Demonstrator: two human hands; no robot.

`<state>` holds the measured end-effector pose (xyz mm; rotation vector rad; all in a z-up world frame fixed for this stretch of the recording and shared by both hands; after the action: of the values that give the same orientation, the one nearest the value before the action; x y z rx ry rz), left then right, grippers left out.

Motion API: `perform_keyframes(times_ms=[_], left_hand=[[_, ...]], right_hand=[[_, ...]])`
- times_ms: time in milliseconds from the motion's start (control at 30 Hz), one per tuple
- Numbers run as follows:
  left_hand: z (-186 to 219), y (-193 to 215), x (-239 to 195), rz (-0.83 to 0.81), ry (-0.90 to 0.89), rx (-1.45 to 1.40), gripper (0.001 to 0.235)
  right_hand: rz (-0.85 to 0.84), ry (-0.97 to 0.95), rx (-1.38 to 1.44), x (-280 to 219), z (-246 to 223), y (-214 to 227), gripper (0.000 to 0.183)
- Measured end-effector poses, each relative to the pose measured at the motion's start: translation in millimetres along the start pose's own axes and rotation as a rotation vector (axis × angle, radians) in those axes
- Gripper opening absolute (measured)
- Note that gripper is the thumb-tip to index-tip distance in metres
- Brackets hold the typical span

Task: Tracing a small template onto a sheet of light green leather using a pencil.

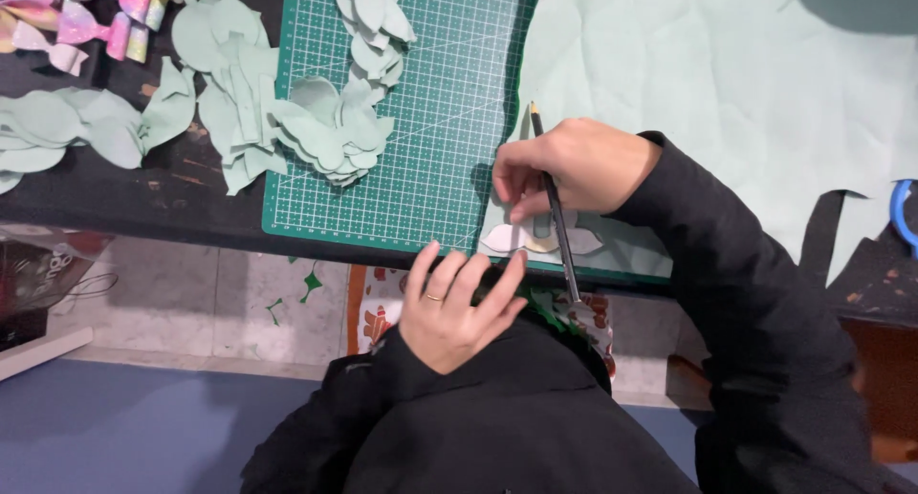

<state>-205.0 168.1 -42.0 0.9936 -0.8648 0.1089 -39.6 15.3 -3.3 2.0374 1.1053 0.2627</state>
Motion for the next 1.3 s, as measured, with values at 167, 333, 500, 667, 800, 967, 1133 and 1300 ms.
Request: perform_keyframes(times_ms=[167, 333, 500, 667, 800, 967, 1133, 1300], left_hand=[[8.6, -5.5, -3.6, -0.015, 0.038, 0.081, 0.052], [15.2, -9.6, -5.8, -0.022, 0.05, 0.128, 0.058], [18.1, -11.7, -8.4, -0.029, 0.06, 0.15, 0.059], [20.5, -8.2, -2.2, -0.04, -0.005, 0.212, 0.062], [25.8, -8.7, -1.8, -0.034, -0.044, 0.292, 0.059], [30.3, -10.9, -2.1, -0.039, -0.084, 0.371, 0.055], [27.1, -14.4, -2.3, -0.095, -0.12, 0.32, 0.056], [23.7, -16.9, -2.6, -0.138, -0.073, 0.171, 0.06]], right_hand=[[0.007, 0.002, 0.004, -0.3, 2.1, 0.1, 0.023], [0.013, -0.003, -0.01, 0.4, 1.8, 0.4, 0.023], [0.011, -0.014, -0.019, -0.3, 2.4, 0.1, 0.023], [0.011, -0.01, -0.014, 0.1, 3.3, -0.7, 0.023], [0.006, -0.012, -0.024, 0.2, 3.3, -1.0, 0.022], [0.019, -0.008, -0.014, -1.2, 3.0, 0.5, 0.021], [0.022, 0.002, -0.007, -1.6, 2.3, 0.0, 0.021], [0.029, -0.004, -0.021, -3.2, 3.3, 0.0, 0.022]])
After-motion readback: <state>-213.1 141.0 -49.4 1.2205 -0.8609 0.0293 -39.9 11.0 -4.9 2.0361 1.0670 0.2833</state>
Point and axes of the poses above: each hand's wrist, its own x-axis towards the middle knuckle, its own y-axis out of the back of the hand, z = x × y, the point moved 4 cm from there along x, towards the middle knuckle, and after that the axes turned 9 degrees about z, right-handed, at the moved point
